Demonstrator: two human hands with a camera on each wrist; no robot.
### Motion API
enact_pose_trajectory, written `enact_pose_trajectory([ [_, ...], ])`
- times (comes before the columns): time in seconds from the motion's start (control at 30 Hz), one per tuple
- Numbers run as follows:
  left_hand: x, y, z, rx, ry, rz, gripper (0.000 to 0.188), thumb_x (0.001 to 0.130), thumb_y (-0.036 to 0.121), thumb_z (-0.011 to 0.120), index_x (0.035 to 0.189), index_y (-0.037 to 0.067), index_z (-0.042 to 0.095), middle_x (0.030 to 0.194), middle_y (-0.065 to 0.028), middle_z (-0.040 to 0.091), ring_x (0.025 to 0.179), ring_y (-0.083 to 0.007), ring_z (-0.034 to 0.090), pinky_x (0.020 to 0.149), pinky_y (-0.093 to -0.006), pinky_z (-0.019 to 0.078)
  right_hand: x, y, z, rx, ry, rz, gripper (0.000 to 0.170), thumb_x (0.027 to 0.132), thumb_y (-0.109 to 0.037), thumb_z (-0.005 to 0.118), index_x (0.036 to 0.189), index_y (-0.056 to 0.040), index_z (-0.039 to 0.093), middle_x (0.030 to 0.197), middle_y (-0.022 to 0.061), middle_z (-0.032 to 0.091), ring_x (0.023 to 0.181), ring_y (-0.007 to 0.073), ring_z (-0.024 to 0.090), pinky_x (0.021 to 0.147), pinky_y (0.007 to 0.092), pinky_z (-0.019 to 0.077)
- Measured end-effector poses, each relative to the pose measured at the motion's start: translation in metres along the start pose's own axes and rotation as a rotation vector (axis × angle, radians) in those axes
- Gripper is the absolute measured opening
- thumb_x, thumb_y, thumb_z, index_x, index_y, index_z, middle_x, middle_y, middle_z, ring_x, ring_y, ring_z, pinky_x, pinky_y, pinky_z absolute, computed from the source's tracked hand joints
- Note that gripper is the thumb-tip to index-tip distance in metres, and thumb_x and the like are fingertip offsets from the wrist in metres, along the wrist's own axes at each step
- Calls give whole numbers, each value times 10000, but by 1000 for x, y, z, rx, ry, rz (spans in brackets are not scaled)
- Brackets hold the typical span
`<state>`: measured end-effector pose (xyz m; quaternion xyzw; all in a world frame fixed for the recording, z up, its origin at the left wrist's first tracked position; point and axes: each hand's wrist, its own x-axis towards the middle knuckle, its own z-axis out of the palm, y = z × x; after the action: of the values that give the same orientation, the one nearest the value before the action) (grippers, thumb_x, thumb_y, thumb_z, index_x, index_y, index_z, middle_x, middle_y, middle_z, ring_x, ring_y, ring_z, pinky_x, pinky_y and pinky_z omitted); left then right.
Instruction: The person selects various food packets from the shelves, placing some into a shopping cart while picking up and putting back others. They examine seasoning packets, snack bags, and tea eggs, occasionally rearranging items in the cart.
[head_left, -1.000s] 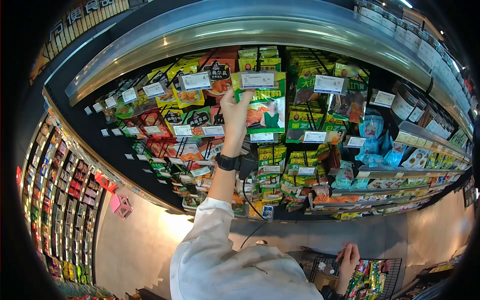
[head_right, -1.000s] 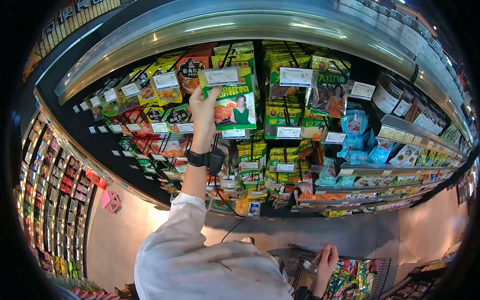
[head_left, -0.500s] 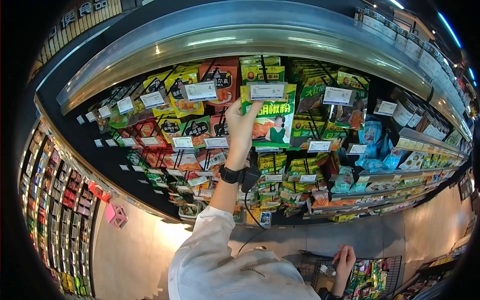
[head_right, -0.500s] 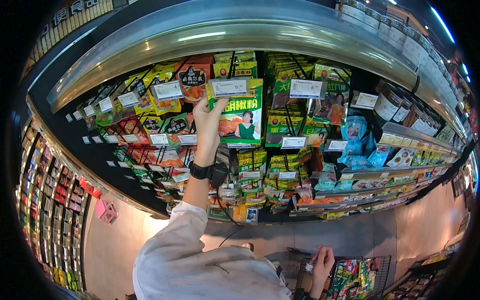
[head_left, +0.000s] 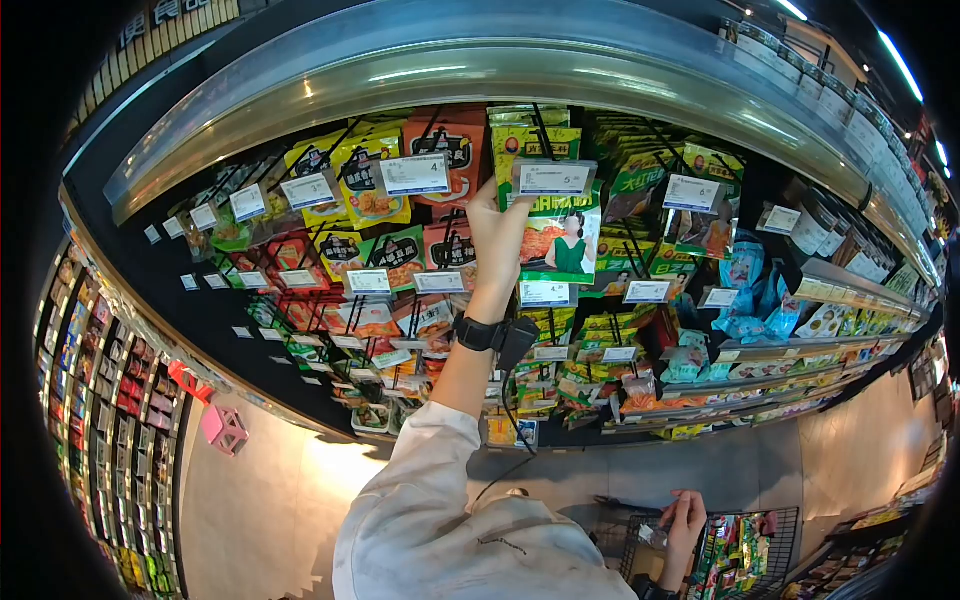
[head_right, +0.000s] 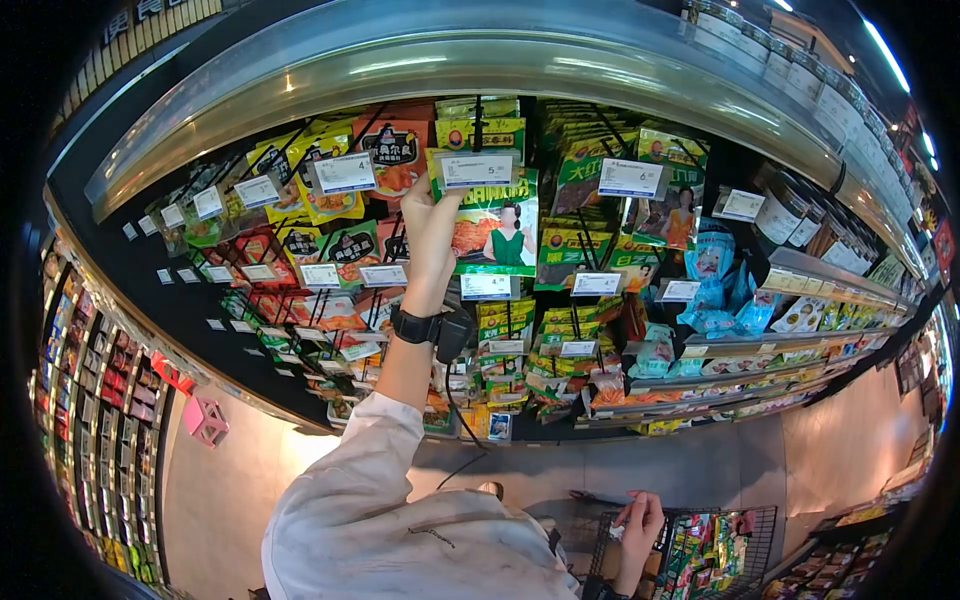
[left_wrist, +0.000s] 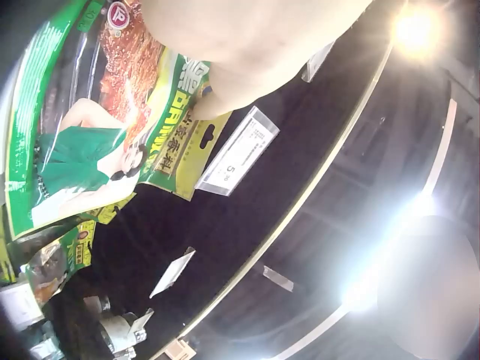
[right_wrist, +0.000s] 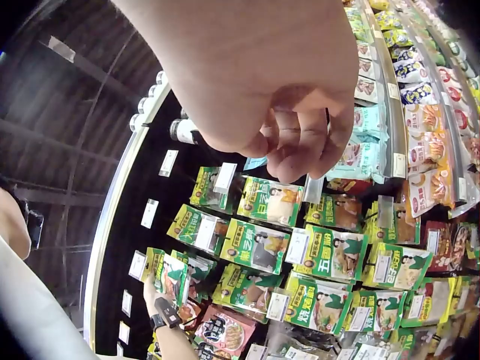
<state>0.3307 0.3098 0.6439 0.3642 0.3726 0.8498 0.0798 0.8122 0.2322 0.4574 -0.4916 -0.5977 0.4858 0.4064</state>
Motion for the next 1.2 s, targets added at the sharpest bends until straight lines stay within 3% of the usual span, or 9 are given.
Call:
enact_pose_trajectory([
  [0.27,-1,10,3,64,-12,22,257,846,-12,643,1098,-62,653,1023,-85,704,860,-108,629,789,-272,496,-4,2,2,22,2,-3,323,1058,-273,478,944,6,594,567,19,494,465,103,487,545,257,446],
  [0.4,2,6,1,29,-47,-17,249,878,12,631,1114,-68,643,1077,-97,697,929,-120,623,841,-268,476,-6,-2,3,46,15,13,322,1058,-272,478,943,7,593,573,16,489,475,99,481,544,258,446],
  [0.5,2,5,2,53,-30,6,247,867,-1,628,1105,-65,648,1049,-90,699,909,-116,621,821,-269,481,-9,-7,4,34,27,20,299,1052,-274,494,965,-5,593,582,10,493,493,81,473,491,234,383],
  [0.57,0,5,5,48,-1,35,237,850,-16,630,1082,-60,655,995,-78,703,870,-108,619,780,-267,492,-9,-6,2,44,20,11,300,1052,-271,493,961,-3,594,582,9,492,496,81,472,499,233,387],
  [0.77,16,-9,1,153,0,91,276,844,-52,579,1111,-58,648,1029,-74,699,900,-114,620,823,-252,475,-8,-2,-4,61,15,-7,294,1054,-255,486,967,3,598,594,10,497,509,83,476,519,231,398],
  [0.9,32,-31,-3,134,20,130,170,879,8,658,1042,-39,667,956,-55,701,834,-86,595,749,-252,481,-7,-1,-10,73,21,7,290,1054,-251,486,970,2,599,607,11,501,520,80,475,519,233,400],
  [0.93,38,-35,-5,192,37,136,162,922,95,687,1022,-31,666,932,-43,697,815,-75,588,722,-254,477,-7,-1,-10,82,30,15,289,1053,-251,487,969,2,599,608,11,501,521,79,473,517,233,399],
  [1.07,50,-42,-8,196,57,161,297,964,272,683,990,-23,674,872,-38,695,775,-78,587,692,-269,476,-9,-7,-13,81,55,24,292,1052,-250,488,961,3,601,611,9,499,525,76,463,504,232,390],
  [1.2,59,-51,-10,180,73,194,288,956,276,694,938,-11,671,826,-9,678,729,-68,560,662,-253,460,-9,-6,-15,60,75,23,315,1057,-267,480,936,-5,606,606,11,482,549,82,483,472,238,405],
])
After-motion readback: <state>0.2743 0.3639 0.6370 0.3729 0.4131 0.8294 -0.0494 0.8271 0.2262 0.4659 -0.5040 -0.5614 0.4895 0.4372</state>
